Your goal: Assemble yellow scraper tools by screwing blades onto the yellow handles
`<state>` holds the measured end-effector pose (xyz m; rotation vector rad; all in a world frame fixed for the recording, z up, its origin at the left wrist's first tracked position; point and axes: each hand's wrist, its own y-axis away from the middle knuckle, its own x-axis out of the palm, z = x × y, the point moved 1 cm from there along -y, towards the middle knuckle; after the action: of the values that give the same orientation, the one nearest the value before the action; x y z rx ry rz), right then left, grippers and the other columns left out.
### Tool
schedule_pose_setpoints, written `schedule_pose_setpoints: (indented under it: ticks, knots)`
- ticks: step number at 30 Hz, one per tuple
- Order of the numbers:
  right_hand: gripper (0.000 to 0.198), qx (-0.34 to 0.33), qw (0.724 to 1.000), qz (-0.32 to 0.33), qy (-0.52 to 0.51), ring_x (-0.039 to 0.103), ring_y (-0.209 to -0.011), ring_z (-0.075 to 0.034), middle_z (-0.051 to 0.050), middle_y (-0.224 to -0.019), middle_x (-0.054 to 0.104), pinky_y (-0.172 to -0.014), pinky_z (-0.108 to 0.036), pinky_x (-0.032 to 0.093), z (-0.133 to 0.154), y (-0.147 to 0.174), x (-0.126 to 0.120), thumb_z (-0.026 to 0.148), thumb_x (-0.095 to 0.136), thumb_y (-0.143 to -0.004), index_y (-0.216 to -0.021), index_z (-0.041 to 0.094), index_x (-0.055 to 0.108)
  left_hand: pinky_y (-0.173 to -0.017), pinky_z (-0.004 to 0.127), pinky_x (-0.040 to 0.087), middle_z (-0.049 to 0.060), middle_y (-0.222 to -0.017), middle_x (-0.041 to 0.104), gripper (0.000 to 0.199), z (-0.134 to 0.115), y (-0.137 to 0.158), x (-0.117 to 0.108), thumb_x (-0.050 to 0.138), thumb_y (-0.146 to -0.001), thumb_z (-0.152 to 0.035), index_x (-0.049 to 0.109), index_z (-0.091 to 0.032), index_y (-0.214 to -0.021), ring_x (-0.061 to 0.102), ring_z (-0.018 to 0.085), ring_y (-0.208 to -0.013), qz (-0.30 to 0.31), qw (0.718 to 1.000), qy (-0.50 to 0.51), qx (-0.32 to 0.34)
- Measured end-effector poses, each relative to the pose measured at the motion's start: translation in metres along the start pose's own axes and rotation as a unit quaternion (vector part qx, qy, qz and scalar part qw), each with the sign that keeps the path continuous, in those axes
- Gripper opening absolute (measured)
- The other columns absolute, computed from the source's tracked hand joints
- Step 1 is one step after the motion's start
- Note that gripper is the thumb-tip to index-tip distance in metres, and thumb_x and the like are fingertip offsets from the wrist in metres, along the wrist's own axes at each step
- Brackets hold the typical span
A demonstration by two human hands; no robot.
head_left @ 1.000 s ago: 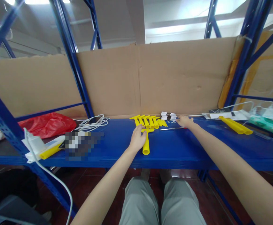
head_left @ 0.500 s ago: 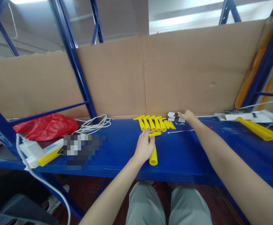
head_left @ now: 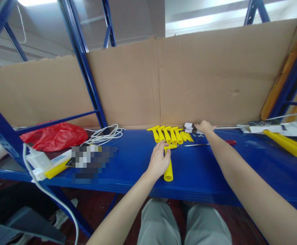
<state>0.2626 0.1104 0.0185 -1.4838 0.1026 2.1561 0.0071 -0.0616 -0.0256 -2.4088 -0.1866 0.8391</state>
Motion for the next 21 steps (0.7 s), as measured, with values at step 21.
schedule_pose_setpoints:
  ticks: [21]
  knots:
    - [0.045,-0.101,0.953,-0.219,-0.185,0.048,-0.115,-0.031,-0.020,-0.124,0.054,-0.096,-0.043,0.036,-0.012,0.020,-0.003,0.035,0.035,-0.088,-0.124,0.012,0.048,-0.109,0.041,0.036,0.011,-0.127,0.060,0.022,-0.001,-0.001,0.002,0.049,-0.083,-0.016,0.062,-0.018,-0.101,0.052,0.022,-0.123,-0.006,1.000,-0.013,0.011]
